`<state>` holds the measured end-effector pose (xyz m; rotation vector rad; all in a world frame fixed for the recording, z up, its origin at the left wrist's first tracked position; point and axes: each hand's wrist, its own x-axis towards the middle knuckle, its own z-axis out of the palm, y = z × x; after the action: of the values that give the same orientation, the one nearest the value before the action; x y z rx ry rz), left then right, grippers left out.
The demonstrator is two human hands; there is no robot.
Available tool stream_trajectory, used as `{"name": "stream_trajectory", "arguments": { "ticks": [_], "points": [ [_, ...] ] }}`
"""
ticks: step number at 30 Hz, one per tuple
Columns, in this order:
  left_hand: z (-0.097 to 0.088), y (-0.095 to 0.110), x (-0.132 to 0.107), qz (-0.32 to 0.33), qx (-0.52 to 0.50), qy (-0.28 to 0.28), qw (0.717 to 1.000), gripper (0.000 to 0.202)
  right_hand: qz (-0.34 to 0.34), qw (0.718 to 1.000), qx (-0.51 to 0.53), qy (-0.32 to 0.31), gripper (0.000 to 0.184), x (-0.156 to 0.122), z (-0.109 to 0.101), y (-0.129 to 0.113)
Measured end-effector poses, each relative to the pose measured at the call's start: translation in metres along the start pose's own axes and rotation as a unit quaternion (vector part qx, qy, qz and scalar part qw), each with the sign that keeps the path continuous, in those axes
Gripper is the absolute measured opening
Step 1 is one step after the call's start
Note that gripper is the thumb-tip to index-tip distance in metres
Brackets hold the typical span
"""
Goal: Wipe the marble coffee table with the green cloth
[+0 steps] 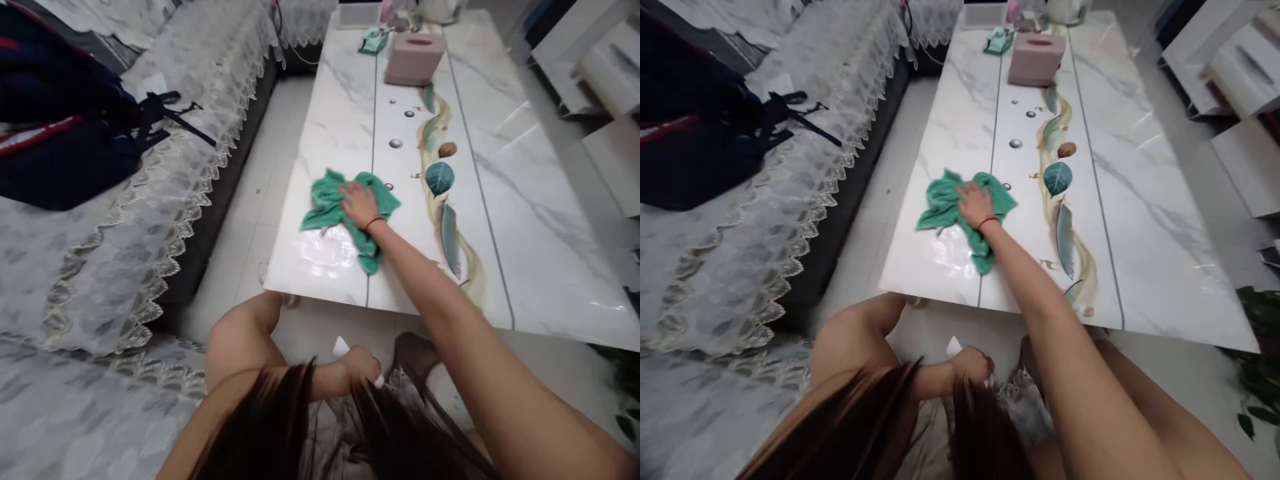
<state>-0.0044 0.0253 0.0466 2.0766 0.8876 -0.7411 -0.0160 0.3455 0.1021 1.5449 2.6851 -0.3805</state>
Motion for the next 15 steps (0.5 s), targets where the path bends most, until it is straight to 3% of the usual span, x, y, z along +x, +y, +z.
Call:
{"name": "stream_trajectory", "arguments": {
  "ticks": [3,6,8,10,12,15],
  "points": [
    [0.008,-0.014,-0.014,0.068,-0.05,0.017,0.996,0.028,0.17,0.985,0.01,0.04,0.079,-0.019,-0.012,0.076],
    [0.02,-0.013,-0.029,0.102,-0.066,0.017,0.992,0.032,0.287,0.954,0.022,0.083,0.081,-0.069,-0.003,0.118],
    [0.026,-0.006,-0.037,0.123,-0.067,0.034,0.99,0.04,0.338,0.935,0.022,0.103,0.079,-0.107,0.013,0.117],
    [0.031,0.001,-0.043,0.134,-0.067,0.074,0.986,0.052,0.351,0.931,0.004,0.097,0.078,-0.14,0.031,0.099],
    [0.033,0.009,-0.049,0.128,-0.067,0.114,0.983,0.061,0.327,0.942,-0.006,0.079,0.076,-0.165,0.048,0.073],
    [0.03,0.014,-0.057,0.081,-0.065,0.108,0.989,0.058,0.273,0.96,0.014,0.064,0.074,-0.184,0.063,0.043]
  ]
}}
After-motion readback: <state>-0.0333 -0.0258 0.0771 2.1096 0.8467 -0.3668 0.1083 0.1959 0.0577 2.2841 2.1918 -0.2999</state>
